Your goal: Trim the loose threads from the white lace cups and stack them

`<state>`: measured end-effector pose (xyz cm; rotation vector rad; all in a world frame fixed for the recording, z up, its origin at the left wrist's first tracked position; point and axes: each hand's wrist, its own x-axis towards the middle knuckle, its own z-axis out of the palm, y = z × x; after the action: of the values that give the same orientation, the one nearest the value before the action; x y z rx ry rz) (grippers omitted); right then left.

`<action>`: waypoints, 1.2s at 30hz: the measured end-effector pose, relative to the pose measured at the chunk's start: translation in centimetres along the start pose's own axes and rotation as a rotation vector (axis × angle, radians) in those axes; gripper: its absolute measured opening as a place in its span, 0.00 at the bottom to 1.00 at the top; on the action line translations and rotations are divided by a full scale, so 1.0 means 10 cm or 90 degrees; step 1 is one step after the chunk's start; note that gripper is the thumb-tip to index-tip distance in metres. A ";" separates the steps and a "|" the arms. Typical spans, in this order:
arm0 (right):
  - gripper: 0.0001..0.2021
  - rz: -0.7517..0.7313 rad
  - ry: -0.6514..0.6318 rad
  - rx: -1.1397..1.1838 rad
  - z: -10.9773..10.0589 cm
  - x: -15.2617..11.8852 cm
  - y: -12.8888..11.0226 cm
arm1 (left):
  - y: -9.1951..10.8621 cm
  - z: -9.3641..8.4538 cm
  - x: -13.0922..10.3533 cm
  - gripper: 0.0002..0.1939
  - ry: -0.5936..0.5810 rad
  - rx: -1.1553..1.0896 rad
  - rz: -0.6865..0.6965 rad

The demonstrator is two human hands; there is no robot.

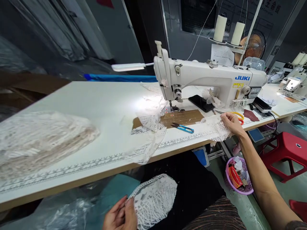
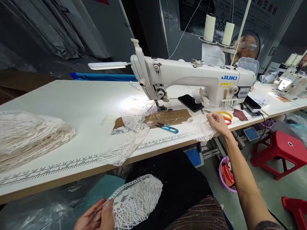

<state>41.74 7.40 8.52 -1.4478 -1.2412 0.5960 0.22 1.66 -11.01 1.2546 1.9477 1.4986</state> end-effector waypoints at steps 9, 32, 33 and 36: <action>0.25 0.007 -0.003 -0.006 -0.01 0.01 0.00 | 0.08 0.02 -0.01 0.31 -0.041 -0.051 -0.023; 0.12 -0.003 0.149 -0.108 0.06 0.00 -0.15 | 0.47 -0.09 0.00 0.26 -0.246 -0.329 -0.304; 0.11 -0.003 0.155 -0.120 0.06 -0.01 -0.16 | 0.46 -0.10 0.02 0.26 -0.260 -0.345 -0.320; 0.10 -0.027 0.167 -0.146 0.06 -0.01 -0.13 | 0.49 -0.12 0.12 0.25 -0.334 -0.408 -0.393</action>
<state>40.72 7.39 9.48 -1.6271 -1.1554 0.2299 0.76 2.12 -5.88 0.5926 1.1968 1.1609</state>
